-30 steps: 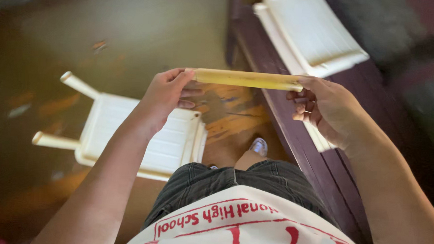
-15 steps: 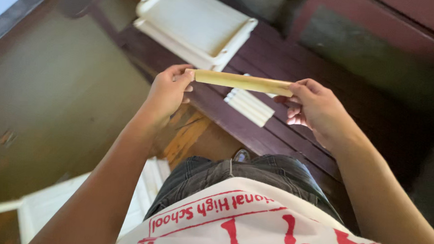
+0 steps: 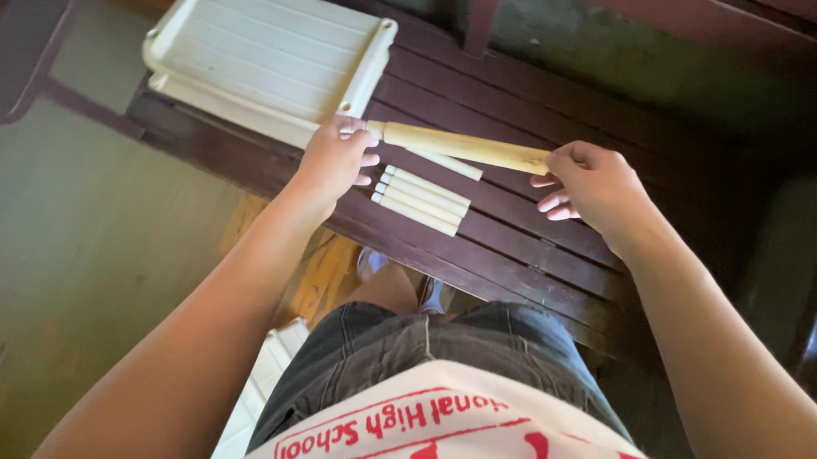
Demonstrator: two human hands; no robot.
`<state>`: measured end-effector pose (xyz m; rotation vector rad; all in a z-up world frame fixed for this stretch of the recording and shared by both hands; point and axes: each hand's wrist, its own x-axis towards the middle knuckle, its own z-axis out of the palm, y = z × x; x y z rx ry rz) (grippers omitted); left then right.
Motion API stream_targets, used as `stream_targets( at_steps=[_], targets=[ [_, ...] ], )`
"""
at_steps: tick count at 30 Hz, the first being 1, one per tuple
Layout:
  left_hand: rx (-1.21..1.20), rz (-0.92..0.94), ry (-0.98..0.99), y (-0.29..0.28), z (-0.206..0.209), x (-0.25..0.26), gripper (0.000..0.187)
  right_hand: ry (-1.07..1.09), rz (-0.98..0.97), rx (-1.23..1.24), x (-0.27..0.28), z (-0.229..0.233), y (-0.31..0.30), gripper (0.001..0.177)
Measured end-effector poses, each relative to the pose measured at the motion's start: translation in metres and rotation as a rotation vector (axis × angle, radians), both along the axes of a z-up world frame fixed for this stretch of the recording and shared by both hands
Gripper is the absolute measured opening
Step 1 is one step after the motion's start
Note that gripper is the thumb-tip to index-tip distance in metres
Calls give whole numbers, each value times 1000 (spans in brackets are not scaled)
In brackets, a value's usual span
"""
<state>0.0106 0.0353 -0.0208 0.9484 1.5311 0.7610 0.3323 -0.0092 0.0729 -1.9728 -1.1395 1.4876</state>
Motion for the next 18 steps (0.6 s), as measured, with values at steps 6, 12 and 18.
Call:
stream_targets(
  at_steps=[6,12,18],
  targets=[
    [-199,-142,-81,54,-44,-2,37,-112,-35,-91,2,-45,34,31],
    [-421,-238,-77,108,-113,-13,33,-86,-131,-209,-10,-139,59,28],
    [-642,-244,-179,142,-193,-21,37,-23,-322,-337,-30,-248,68,28]
  ],
)
